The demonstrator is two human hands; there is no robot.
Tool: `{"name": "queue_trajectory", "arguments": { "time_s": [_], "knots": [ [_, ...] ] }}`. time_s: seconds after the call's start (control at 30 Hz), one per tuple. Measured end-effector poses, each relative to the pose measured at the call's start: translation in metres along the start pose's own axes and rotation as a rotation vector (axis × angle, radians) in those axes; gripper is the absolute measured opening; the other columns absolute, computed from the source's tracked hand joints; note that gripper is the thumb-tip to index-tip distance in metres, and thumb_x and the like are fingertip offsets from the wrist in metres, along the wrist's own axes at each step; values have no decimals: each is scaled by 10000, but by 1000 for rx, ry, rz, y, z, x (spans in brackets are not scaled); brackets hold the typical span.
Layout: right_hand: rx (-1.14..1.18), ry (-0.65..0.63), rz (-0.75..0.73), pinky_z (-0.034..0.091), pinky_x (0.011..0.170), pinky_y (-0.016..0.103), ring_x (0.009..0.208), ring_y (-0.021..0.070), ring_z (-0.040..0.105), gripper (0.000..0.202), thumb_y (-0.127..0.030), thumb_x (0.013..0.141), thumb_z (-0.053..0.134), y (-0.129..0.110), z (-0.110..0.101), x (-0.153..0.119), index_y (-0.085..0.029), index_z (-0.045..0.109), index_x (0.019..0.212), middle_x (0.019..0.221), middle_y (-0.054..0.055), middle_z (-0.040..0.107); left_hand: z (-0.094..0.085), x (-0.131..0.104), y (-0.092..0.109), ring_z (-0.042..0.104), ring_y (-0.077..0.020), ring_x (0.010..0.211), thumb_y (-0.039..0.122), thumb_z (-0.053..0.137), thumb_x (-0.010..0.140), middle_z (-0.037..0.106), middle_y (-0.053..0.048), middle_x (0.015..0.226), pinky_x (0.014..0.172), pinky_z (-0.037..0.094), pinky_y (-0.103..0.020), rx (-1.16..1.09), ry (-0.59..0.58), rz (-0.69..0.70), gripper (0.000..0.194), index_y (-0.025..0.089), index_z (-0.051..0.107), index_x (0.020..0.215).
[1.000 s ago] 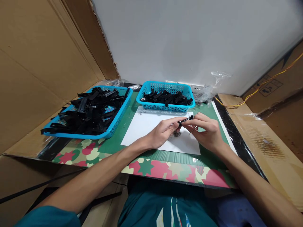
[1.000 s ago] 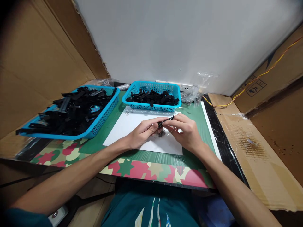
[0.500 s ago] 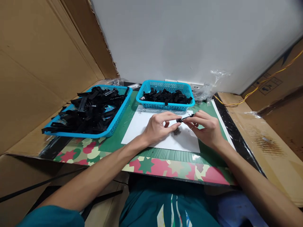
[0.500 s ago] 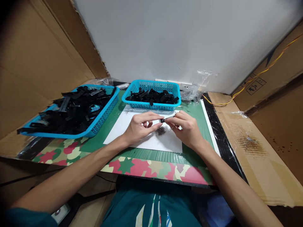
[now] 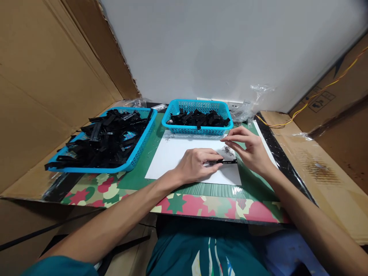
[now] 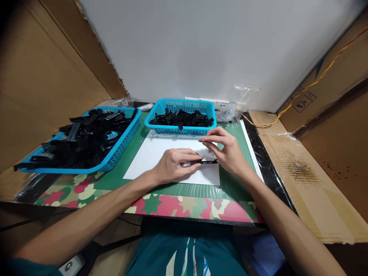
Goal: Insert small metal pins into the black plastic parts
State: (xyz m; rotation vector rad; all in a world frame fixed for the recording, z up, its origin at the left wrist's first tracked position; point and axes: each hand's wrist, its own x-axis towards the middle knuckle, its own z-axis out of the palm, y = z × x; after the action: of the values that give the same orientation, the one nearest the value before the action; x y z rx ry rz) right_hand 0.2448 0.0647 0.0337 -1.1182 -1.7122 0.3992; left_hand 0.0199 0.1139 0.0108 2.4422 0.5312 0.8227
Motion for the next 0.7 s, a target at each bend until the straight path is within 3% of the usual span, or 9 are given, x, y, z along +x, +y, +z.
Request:
{"name": "queue_trajectory", "arguments": {
  "time_s": [0.1, 0.23, 0.37, 0.7],
  "knots": [
    [138, 46, 155, 609, 738, 378, 793, 213, 736, 145, -357, 937, 786, -2, 0, -1, -216, 820, 924, 875, 63, 779, 0, 0, -1, 752, -218, 952, 322, 695, 967, 815, -62, 1090, 792, 558, -315, 35, -52, 19, 219, 225, 833, 1106],
    [314, -32, 313, 631, 621, 336, 640, 200, 743, 274, -437, 857, 860, -6, 6, -5, -176, 780, 849, 728, 59, 774, 1, 1, -4, 748, -226, 923, 312, 720, 945, 818, -63, 1031, 793, 556, -329, 72, -63, 12, 198, 191, 839, 1047],
    [301, -89, 357, 646, 620, 336, 634, 219, 764, 358, -510, 815, 878, -7, 10, -8, -176, 750, 812, 704, 64, 776, 3, 1, -5, 738, -214, 894, 282, 716, 936, 823, -40, 973, 782, 552, -327, 104, -57, 30, 153, 202, 843, 961],
    [68, -160, 293, 600, 636, 334, 650, 216, 735, 381, -539, 902, 779, -13, 10, -8, -184, 728, 771, 711, 74, 763, 6, -2, -8, 711, -189, 850, 265, 710, 942, 826, -15, 960, 731, 535, -314, 121, -36, 68, 142, 212, 839, 919]
  ]
}}
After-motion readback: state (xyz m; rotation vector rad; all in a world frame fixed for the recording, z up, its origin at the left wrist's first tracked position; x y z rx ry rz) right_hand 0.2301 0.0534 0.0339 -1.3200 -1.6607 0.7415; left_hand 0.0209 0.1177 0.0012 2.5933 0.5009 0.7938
